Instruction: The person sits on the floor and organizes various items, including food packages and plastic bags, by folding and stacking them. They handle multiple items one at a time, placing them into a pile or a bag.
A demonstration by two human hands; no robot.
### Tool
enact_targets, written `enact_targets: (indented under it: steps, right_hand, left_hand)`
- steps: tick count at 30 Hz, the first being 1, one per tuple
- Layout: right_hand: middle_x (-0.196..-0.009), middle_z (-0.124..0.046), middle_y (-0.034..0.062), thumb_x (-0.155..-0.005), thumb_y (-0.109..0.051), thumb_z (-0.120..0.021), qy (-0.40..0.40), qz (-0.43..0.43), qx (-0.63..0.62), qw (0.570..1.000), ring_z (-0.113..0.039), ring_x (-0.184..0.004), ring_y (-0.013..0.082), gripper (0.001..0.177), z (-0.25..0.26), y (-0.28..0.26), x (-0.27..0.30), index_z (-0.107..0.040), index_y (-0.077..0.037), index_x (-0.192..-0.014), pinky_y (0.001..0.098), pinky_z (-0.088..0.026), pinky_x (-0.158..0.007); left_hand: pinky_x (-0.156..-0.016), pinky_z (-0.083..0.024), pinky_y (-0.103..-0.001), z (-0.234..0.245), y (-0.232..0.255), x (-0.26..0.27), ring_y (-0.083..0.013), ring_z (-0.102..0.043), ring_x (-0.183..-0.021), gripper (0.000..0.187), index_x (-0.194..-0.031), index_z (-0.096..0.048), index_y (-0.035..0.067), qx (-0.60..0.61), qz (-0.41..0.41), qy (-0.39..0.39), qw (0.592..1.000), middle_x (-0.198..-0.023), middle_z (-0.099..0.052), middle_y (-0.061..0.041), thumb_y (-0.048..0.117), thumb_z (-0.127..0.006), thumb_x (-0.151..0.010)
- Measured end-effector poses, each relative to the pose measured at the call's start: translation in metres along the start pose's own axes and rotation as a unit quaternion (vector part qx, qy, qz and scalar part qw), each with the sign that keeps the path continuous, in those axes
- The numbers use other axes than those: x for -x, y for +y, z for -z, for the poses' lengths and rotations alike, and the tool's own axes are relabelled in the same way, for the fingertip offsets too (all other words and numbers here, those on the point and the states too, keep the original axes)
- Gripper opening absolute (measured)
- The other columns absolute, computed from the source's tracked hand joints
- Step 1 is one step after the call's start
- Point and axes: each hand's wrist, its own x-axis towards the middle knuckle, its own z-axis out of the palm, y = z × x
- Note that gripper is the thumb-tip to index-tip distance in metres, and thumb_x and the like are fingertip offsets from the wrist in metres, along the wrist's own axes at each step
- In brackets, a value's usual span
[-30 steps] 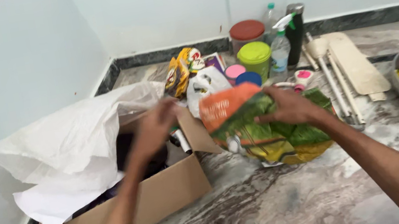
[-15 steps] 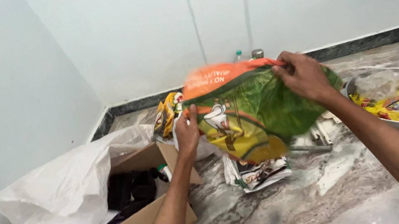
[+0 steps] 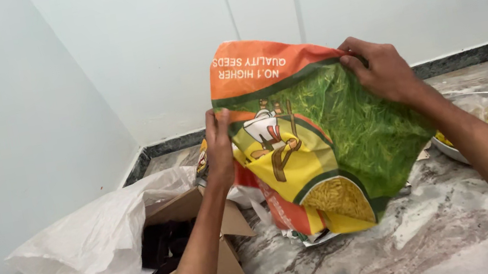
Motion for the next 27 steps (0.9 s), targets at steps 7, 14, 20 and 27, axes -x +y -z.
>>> enact_targets:
  steps: [7,14,20,27]
  right_hand:
    - [-0.108,-0.074,0.0126,-0.102,-0.033,-0.059,-0.032,0.034,0.105,0.993,-0.071,-0.094,0.0340,0.027,0.016,-0.019,0.001,-0.066,-0.014,-0.120,0.0468,-0.054,-0.076]
    - [-0.106,-0.078,0.0128,-0.089,-0.045,-0.075,-0.252,-0.129,0.173,0.943,-0.074,-0.094,0.0290,0.043,0.024,0.018,-0.018,-0.067,-0.020,-0.122,0.0443,-0.056,-0.086]
    - [-0.106,-0.070,0.0132,-0.091,-0.016,-0.074,-0.097,-0.149,-0.246,0.953,-0.069,-0.098,0.0263,0.026,0.018,0.071,-0.001,-0.065,-0.004,-0.113,0.0442,-0.061,-0.090]
    - [-0.118,-0.066,0.0049,-0.095,-0.029,-0.067,-0.049,-0.250,-0.515,0.818,-0.064,-0.112,0.0200,0.036,0.031,0.053,-0.003,-0.059,-0.012,-0.126,0.0464,-0.056,-0.098]
  left_hand:
    - [-0.076,-0.054,-0.028,-0.002,0.010,-0.028,-0.0120,-0.063,-0.087,0.034,-0.120,-0.066,0.003,-0.035,0.004,-0.044,0.998,-0.099,-0.069,-0.007,0.034,-0.060,-0.108]
    - [-0.063,-0.052,-0.031,0.004,0.023,-0.038,-0.0106,-0.061,-0.077,0.026,-0.114,-0.063,0.009,-0.172,-0.134,0.195,0.956,-0.090,-0.067,-0.001,0.032,-0.054,-0.109]
    - [-0.064,-0.052,-0.034,0.035,0.051,-0.039,-0.0145,-0.068,-0.076,0.022,-0.120,-0.059,0.005,-0.337,-0.294,0.158,0.880,-0.089,-0.070,-0.012,0.025,-0.053,-0.113]
    - [-0.071,-0.056,-0.032,0.038,0.059,-0.042,-0.0124,-0.067,-0.085,0.021,-0.116,-0.061,0.005,-0.271,-0.273,0.188,0.904,-0.093,-0.074,-0.009,0.025,-0.056,-0.113]
